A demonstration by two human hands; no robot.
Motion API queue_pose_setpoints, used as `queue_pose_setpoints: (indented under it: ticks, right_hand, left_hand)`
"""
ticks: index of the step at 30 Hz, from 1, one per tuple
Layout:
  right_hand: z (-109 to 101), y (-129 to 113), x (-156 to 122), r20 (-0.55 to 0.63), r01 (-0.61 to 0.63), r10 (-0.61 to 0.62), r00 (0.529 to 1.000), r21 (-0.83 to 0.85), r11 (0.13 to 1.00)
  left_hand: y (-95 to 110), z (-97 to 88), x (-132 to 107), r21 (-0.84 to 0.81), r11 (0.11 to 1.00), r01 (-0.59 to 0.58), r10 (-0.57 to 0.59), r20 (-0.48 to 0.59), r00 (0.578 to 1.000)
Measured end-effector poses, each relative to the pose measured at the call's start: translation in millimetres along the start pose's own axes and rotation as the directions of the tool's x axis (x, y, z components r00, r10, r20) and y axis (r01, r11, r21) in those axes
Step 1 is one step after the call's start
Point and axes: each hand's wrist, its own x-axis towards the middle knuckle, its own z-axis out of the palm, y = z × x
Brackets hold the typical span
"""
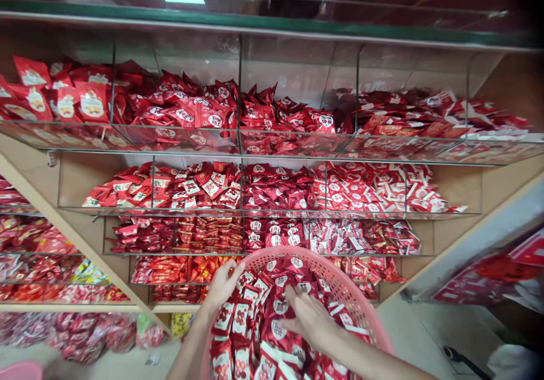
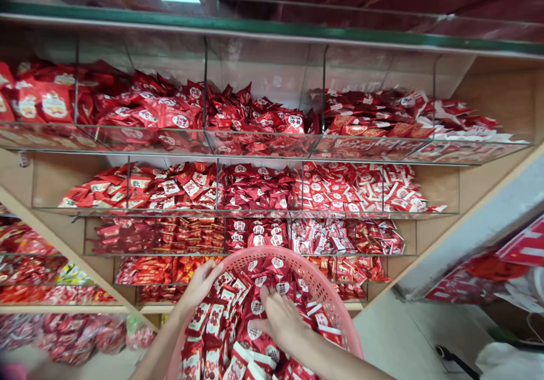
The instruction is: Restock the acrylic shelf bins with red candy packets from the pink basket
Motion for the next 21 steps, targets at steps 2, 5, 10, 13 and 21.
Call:
queue_pose_setpoints:
  ticks: [2,5,10,13,21]
  right_hand:
    - [-29.1,-11.5,6.3,-0.084,0.071,-0.066,0.994,0.062,0.996]
    - [-82.8,-30.3,27.4,-0.333,0.234,-0.197,0.922,0.076,0.969]
    - [-163.1,-46.9,84.0,-0.527,0.132,-0.148,0.837,-0.067,0.989]
    - [-189.9,-44.0,111.3,-0.497,-0.055,-0.011,0.868,-0.118,0.992]
    - [-205.2,-16.9,131.4,-0.447,-0.236,0.135,0.884,-0.178,0.955]
  left_hand:
    - [-0.5,-0.3,0.5,-0.007,1.0,-0.006,0.006,0.008,1.0]
    - [-1.7,-0.6,1.3,-0.001,1.0,-0.007,0.007,0.007,1.0]
    - [-2.4,-1.0,1.2,0.013,1.0,0.003,-0.003,0.014,1.0]
    - [-2.5,-1.4,1.0,0.013,1.0,0.003,-0.003,0.008,1.0]
    - [-5.8,-1.5,2.0,0.04,0.999,-0.016,0.016,0.015,1.0]
